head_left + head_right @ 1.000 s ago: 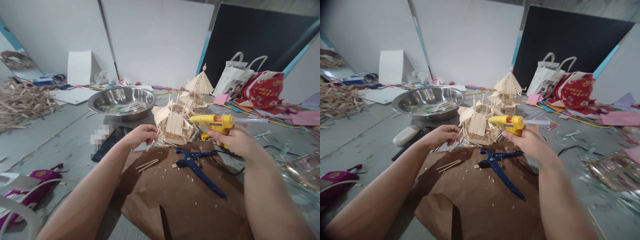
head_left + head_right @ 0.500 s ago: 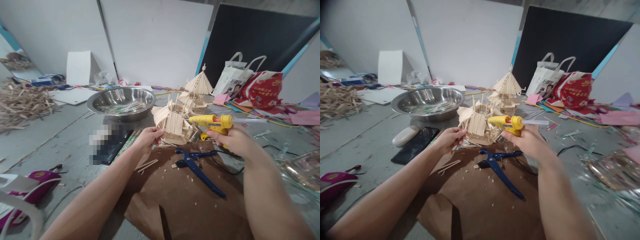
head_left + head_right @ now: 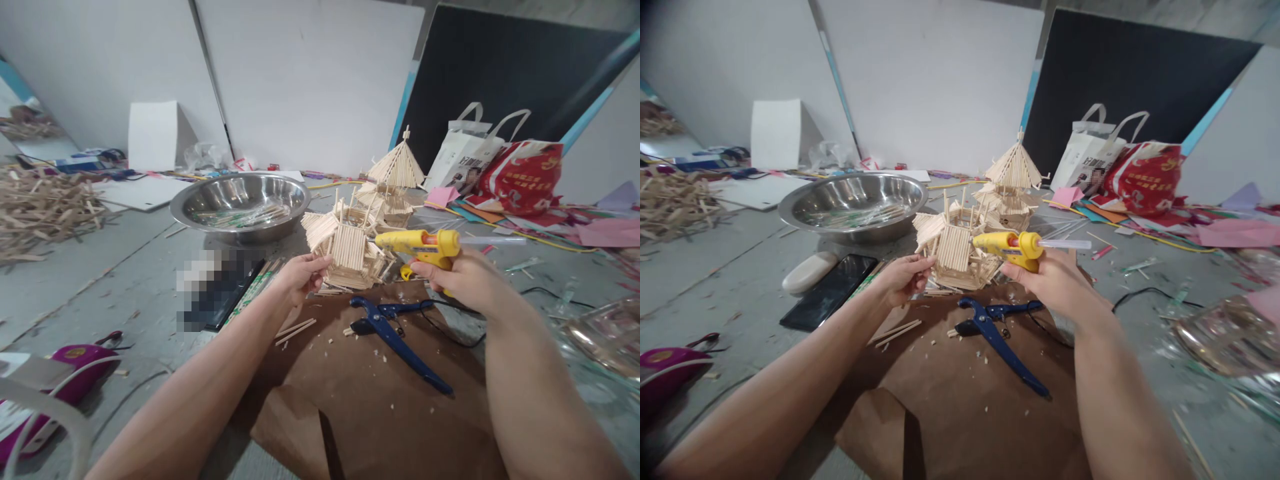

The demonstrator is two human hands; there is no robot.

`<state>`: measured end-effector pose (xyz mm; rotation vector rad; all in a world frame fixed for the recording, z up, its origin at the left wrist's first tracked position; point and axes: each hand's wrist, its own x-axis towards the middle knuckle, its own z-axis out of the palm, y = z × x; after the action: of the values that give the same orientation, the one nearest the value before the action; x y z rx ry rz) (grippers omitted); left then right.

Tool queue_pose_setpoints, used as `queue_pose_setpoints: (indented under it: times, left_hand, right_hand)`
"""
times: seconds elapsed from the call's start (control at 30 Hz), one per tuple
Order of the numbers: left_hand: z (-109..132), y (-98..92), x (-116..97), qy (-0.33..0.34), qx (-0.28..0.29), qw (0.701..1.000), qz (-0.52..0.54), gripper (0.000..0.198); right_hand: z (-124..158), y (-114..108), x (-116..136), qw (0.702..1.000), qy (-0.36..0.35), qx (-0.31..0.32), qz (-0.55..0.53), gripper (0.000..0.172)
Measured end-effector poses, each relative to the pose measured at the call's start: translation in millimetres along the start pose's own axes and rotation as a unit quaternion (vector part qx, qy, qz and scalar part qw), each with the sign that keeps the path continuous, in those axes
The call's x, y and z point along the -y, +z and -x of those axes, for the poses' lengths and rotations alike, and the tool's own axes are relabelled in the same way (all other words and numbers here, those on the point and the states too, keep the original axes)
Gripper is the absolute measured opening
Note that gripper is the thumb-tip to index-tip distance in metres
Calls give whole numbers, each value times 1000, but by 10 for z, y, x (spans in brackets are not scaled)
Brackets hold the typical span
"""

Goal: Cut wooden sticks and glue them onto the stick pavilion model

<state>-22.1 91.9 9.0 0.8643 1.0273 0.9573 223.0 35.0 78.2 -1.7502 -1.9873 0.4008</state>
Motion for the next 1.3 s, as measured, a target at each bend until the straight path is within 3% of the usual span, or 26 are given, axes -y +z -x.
queue_pose_setpoints:
  times: [0.47,1.3]
  left_hand:
    - [-34,41,-36,-41,-2,999,0,30]
    - [-36,48,-47,-8,-32,999,-40,32]
  right_hand:
    - [2,11,14,1000,-17,-7,-4,33]
    - [1,9,31,1000,-21,-4,-3,33]
